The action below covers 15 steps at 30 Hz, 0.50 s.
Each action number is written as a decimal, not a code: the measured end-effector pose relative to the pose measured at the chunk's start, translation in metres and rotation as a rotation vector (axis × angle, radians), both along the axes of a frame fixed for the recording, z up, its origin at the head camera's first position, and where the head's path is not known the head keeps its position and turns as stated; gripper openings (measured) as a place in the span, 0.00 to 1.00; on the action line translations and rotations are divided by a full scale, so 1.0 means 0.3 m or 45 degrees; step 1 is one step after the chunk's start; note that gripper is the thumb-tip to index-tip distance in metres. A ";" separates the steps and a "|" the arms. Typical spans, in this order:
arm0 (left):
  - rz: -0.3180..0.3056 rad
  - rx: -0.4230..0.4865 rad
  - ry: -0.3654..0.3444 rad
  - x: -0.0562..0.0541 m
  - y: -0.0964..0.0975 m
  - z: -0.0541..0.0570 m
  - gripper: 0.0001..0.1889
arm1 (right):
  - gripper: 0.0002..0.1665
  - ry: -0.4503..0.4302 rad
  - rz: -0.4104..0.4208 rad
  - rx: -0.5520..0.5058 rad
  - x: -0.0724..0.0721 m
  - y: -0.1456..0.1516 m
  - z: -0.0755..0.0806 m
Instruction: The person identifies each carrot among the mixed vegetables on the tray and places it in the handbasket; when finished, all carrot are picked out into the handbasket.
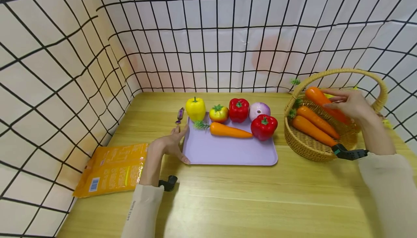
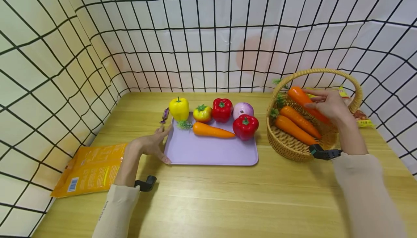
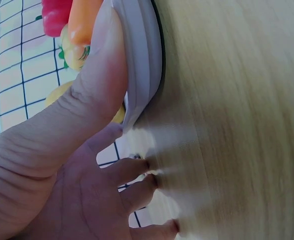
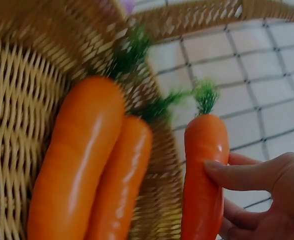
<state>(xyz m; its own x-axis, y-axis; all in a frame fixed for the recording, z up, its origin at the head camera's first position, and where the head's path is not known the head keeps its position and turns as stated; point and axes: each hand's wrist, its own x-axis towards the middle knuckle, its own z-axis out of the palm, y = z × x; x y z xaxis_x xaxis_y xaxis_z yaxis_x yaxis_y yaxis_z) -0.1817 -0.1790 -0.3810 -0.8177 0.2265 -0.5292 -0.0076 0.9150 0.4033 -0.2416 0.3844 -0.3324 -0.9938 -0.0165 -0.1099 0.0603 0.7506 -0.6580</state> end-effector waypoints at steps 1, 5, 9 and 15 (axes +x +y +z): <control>0.001 0.000 -0.002 0.000 0.000 0.000 0.69 | 0.39 -0.005 0.006 -0.007 -0.010 0.008 -0.015; -0.001 0.008 -0.007 0.002 -0.001 0.000 0.69 | 0.36 -0.072 0.041 -0.054 -0.037 0.029 -0.060; -0.003 0.021 0.002 0.000 -0.004 0.001 0.69 | 0.37 -0.128 0.044 -0.076 -0.047 0.030 -0.072; -0.012 0.031 0.011 -0.001 -0.009 -0.003 0.69 | 0.38 -0.139 0.024 -0.053 -0.050 0.022 -0.077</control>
